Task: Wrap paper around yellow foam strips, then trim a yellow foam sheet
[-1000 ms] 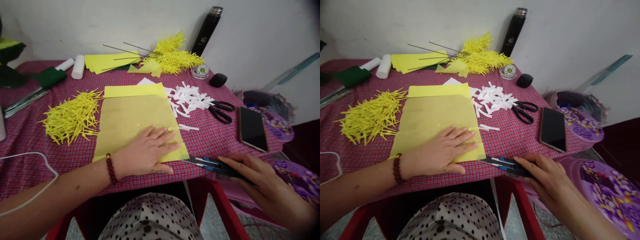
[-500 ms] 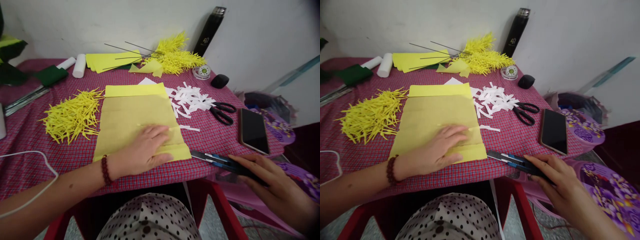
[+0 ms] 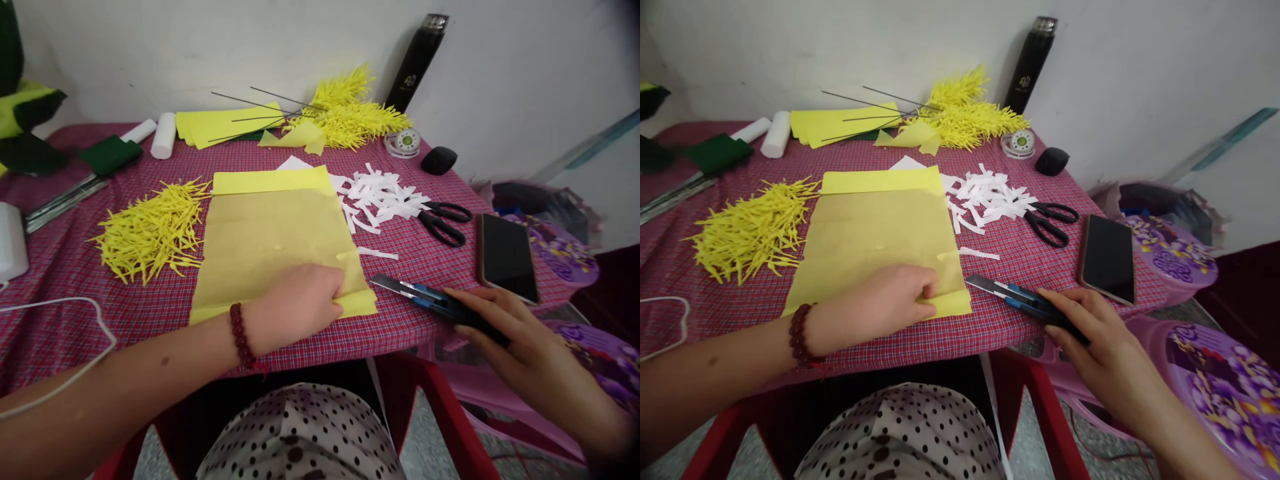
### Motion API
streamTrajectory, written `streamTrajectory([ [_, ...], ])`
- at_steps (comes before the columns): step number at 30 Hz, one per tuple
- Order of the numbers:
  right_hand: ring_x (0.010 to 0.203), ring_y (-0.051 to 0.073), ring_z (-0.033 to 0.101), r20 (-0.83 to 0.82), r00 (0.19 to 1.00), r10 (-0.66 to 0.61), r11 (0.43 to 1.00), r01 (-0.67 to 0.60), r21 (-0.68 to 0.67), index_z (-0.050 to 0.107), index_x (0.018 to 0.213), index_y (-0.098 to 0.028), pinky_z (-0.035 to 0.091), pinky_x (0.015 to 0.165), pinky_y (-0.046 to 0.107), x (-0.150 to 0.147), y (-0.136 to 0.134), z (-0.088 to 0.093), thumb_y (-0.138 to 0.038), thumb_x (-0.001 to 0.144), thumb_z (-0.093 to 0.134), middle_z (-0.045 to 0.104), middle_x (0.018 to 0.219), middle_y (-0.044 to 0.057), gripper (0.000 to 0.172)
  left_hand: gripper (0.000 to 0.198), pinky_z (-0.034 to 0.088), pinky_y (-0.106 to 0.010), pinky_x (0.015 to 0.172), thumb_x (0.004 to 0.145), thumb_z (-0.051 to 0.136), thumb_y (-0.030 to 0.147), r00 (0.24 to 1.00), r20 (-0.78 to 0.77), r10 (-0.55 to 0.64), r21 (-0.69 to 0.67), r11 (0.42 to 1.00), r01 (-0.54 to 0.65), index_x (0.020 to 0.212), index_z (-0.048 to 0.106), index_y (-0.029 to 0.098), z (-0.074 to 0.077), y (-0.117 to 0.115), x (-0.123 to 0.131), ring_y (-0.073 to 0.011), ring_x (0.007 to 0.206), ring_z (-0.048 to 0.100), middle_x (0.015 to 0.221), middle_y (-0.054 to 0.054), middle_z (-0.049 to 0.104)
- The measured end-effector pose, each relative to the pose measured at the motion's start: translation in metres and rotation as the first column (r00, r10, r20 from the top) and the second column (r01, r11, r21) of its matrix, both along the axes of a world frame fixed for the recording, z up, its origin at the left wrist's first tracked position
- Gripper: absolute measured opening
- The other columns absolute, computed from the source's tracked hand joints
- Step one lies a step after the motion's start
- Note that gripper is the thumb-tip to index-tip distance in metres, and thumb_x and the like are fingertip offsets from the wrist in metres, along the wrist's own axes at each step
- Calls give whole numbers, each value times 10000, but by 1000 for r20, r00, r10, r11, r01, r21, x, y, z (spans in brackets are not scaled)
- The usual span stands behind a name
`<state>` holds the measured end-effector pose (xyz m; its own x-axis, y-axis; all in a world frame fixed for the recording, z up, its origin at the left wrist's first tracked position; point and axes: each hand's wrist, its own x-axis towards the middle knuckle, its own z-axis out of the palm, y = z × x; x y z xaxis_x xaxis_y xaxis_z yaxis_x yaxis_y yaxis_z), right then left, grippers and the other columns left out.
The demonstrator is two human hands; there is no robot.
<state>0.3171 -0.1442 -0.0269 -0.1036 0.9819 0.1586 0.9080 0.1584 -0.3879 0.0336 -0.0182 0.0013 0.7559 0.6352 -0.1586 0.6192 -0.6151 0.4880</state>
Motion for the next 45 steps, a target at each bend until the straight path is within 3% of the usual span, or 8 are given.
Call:
streamTrajectory([
  [3, 967, 243, 557, -1, 999, 34, 999, -34, 18, 499, 1287, -264, 481, 826, 406, -5, 7, -1, -290, 910, 484, 543, 1058, 90, 378, 143, 298, -259, 524, 753, 502, 144, 997, 77, 12, -90, 996, -5, 616, 472, 174, 0, 1, 0, -117, 580, 451, 660, -1, 544],
  [7, 928, 230, 550, -3, 997, 80, 997, -80, 3, 494, 1301, -251, 480, 794, 407, -11, 15, -2, -258, 914, 481, 548, 1031, 87, 387, 107, 288, -249, 516, 700, 482, 90, 985, 130, 116, -160, 983, -94, 666, 443, 183, 1, -2, -2, -110, 581, 435, 656, 19, 527],
  [14, 871, 227, 571, 3, 996, 90, 996, -90, -6, 538, 1266, -231, 506, 747, 420, -17, 20, 0, -238, 897, 481, 558, 1004, 93, 373, 330, 331, -212, 504, 697, 507, 88, 955, 203, 218, -443, 890, -110, 1008, 533, 196, 4, -2, -5, -95, 587, 459, 713, 45, 520],
  [19, 878, 227, 578, -1, 996, 90, 996, -90, -15, 546, 1265, -224, 510, 752, 423, -17, 21, 3, -253, 898, 482, 577, 1002, 94, 374, 61, 311, -222, 524, 730, 509, 151, 951, 202, 233, -457, 882, -119, 682, 544, 166, 1, 1, -4, -91, 583, 454, 621, 41, 500],
  [27, 914, 227, 587, -27, 988, 150, 988, -151, -24, 573, 1241, -241, 512, 759, 398, -25, 19, 7, -248, 895, 486, 592, 1041, 95, 356, 77, 319, -223, 540, 729, 509, 154, 953, 217, 213, -470, 878, -89, 673, 561, 163, 0, 1, -6, -96, 598, 464, 623, 41, 513],
  [32, 886, 219, 591, -27, 983, 182, 983, -182, -12, 608, 1205, -252, 512, 734, 387, -28, 20, 6, -242, 875, 512, 614, 1012, 92, 344, 117, 303, -228, 529, 771, 505, 198, 958, 219, 182, -404, 911, -81, 666, 544, 162, -3, 2, -6, -100, 594, 464, 629, 33, 518],
  [38, 907, 224, 593, -26, 981, 190, 982, -191, -14, 602, 1215, -264, 513, 742, 390, -25, 18, 5, -250, 874, 521, 615, 1035, 91, 351, 202, 297, -253, 540, 823, 486, 216, 980, 179, 89, -116, 991, -69, 630, 512, 164, -4, -1, -4, -112, 583, 454, 631, 11, 528],
  [45, 948, 222, 593, -49, 981, 189, 979, -192, -69, 572, 1253, -281, 510, 785, 387, -22, 14, 6, -275, 892, 520, 603, 1075, 82, 365, 203, 368, -277, 598, 851, 489, 193, 998, 57, -8, 100, 995, 2, 655, 532, 161, -1, -3, -1, -135, 626, 467, 700, -18, 533],
])
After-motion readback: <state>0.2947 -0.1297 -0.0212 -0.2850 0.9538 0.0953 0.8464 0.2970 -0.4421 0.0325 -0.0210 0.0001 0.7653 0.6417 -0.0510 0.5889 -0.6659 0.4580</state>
